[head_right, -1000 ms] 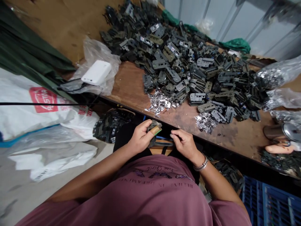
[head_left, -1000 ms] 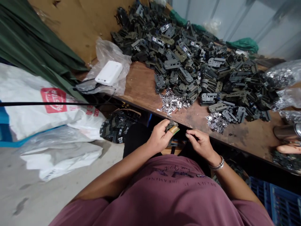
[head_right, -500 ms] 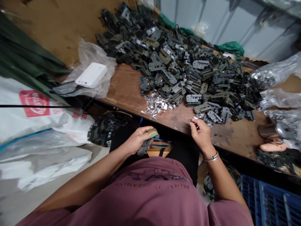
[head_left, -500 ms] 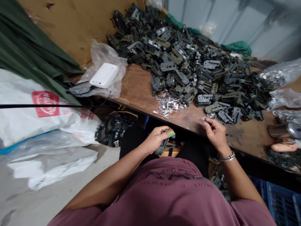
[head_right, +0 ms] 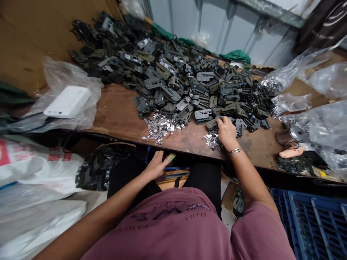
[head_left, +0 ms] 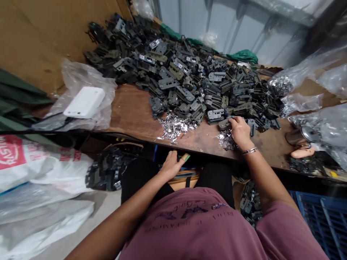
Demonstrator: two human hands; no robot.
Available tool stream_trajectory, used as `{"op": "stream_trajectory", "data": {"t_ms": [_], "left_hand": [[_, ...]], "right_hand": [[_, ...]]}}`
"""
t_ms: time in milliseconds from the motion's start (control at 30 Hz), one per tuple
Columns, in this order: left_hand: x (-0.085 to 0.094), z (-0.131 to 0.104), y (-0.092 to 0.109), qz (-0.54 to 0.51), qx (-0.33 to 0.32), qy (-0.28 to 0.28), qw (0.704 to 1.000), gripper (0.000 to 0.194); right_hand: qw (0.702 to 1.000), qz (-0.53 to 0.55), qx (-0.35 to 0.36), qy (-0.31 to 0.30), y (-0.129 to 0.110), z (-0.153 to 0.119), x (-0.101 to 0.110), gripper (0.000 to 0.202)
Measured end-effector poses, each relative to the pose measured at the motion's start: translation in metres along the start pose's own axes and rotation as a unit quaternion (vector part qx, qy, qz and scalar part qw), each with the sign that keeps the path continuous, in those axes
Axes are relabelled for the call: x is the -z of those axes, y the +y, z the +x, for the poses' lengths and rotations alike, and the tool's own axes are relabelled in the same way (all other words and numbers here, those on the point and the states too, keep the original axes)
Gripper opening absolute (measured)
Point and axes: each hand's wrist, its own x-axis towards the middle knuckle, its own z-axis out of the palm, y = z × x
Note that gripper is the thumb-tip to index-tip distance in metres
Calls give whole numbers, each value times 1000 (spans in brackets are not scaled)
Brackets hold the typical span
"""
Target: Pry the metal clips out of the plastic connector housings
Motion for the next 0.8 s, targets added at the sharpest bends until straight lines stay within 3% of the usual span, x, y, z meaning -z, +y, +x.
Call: {"op": "stream_trajectory", "data": {"t_ms": [100, 200, 300, 367, 467, 567, 700, 800], "left_hand": [[-4, -9, 12, -52, -7, -83, 995, 30], [-9, -20, 30, -208, 21, -174, 962, 33], [-12, -27, 47, -327, 37, -179, 927, 48], [-11, -30, 54, -344, 48, -174, 922, 47], [-9, -32, 58, -329, 73, -162, 927, 40], [-6, -32, 58, -320, 75, -151, 932, 41], [-5, -31, 58, -307, 54, -131, 941, 43], [-6, -30, 59, -261, 19, -103, 960, 41]], "right_hand": [[999, 43, -13, 23, -16, -11, 10, 38], [984, 174, 29, 20, -55, -40, 24, 31], [935, 326, 134, -21, -95, -70, 32, 26], [917, 362, 163, -35, -107, -79, 33, 26], [944, 309, 112, -21, -95, -70, 28, 27], [987, 151, 29, -54, -67, -44, 21, 25], [986, 2, 8, -165, -50, -20, 13, 24], [985, 10, 28, -171, -55, -23, 13, 28]]}}
